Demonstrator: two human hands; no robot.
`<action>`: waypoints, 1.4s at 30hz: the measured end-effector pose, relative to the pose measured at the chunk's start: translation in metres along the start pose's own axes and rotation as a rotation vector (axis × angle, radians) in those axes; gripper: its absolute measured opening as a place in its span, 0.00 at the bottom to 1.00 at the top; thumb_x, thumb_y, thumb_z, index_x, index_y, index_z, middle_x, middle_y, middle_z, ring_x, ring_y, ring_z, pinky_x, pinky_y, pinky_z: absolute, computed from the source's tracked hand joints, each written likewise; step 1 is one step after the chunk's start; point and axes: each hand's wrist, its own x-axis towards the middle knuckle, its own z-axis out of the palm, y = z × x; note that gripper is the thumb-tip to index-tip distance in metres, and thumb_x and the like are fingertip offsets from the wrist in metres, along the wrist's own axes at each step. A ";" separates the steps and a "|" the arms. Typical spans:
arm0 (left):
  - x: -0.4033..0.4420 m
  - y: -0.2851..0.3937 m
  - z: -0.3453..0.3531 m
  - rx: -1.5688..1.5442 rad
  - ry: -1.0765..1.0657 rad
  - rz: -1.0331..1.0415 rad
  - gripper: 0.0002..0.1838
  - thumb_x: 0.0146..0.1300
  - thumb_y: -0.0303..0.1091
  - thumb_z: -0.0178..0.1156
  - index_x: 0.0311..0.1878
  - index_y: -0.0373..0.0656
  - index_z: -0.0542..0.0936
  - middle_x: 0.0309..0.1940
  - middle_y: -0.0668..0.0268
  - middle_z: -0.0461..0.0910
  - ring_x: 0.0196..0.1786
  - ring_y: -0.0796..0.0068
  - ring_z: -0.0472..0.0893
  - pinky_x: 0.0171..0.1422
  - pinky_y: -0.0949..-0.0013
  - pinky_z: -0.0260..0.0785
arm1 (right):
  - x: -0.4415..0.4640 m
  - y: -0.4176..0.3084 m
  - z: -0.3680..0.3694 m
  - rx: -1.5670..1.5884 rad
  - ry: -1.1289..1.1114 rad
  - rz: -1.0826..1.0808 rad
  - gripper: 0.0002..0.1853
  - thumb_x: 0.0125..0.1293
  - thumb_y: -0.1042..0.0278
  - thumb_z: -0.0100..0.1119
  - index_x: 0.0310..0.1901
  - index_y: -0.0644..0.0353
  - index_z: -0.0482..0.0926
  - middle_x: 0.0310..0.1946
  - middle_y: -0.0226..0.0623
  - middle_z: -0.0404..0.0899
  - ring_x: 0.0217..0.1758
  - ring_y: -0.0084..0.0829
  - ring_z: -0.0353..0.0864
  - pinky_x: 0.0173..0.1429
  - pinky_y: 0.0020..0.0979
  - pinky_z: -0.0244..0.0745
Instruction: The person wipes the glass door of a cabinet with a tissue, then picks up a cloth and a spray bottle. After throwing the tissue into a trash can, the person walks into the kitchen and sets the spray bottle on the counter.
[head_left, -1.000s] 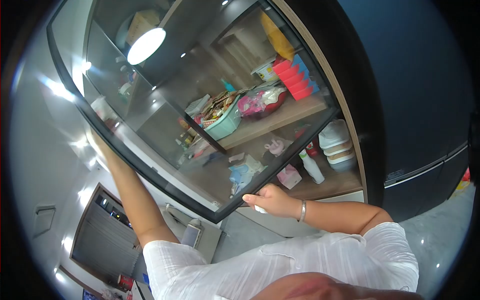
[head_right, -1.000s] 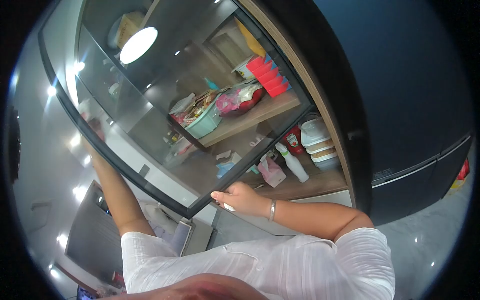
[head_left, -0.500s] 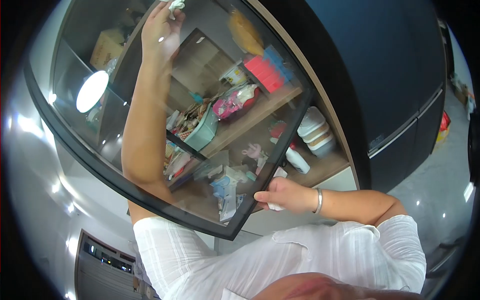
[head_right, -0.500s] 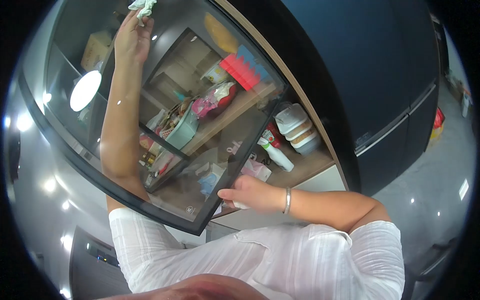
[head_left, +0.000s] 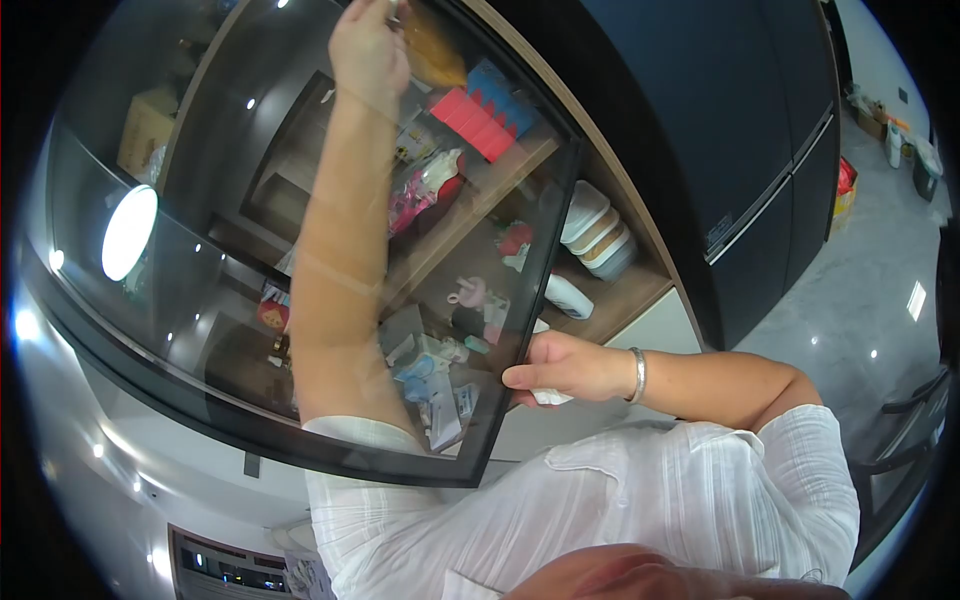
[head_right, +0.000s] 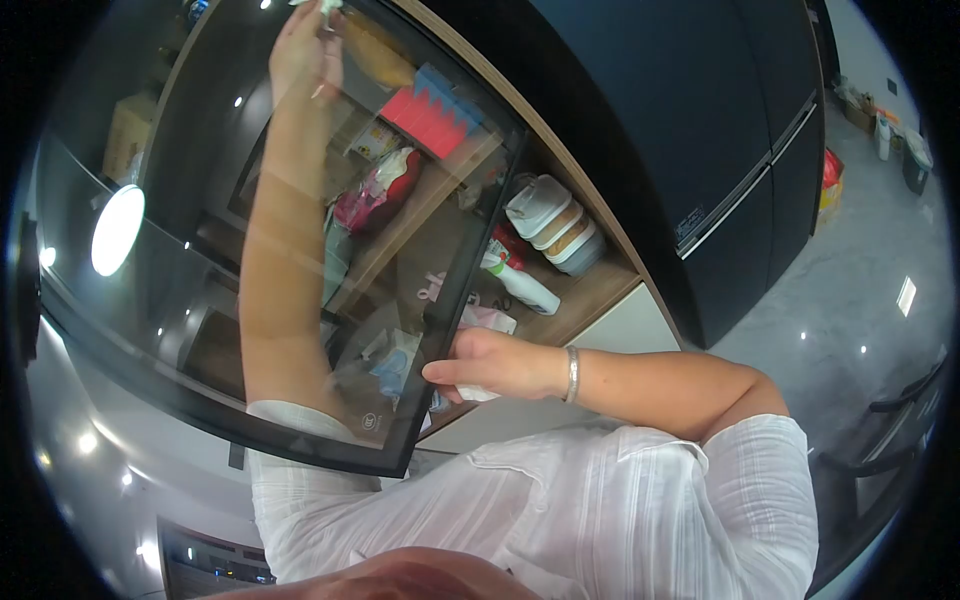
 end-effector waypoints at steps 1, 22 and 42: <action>-0.014 -0.009 -0.001 -0.005 0.035 -0.037 0.14 0.70 0.23 0.56 0.57 0.31 0.76 0.49 0.60 0.81 0.46 0.73 0.81 0.49 0.76 0.77 | 0.001 -0.002 0.001 0.004 0.005 -0.001 0.24 0.77 0.49 0.52 0.27 0.58 0.78 0.25 0.23 0.74 0.32 0.17 0.70 0.39 0.24 0.67; -0.202 -0.052 0.020 0.225 -0.046 -0.707 0.13 0.69 0.28 0.61 0.54 0.34 0.81 0.48 0.63 0.85 0.46 0.76 0.82 0.53 0.74 0.74 | 0.041 0.056 -0.027 -0.109 -0.048 -0.018 0.23 0.75 0.46 0.55 0.31 0.59 0.81 0.24 0.26 0.76 0.30 0.17 0.72 0.37 0.24 0.69; -0.295 0.084 0.014 0.385 0.115 -0.737 0.16 0.64 0.23 0.64 0.55 0.34 0.80 0.47 0.60 0.85 0.48 0.70 0.84 0.56 0.67 0.76 | 0.022 0.030 -0.012 0.065 0.010 -0.067 0.20 0.74 0.51 0.58 0.30 0.59 0.80 0.25 0.24 0.77 0.29 0.16 0.71 0.36 0.23 0.67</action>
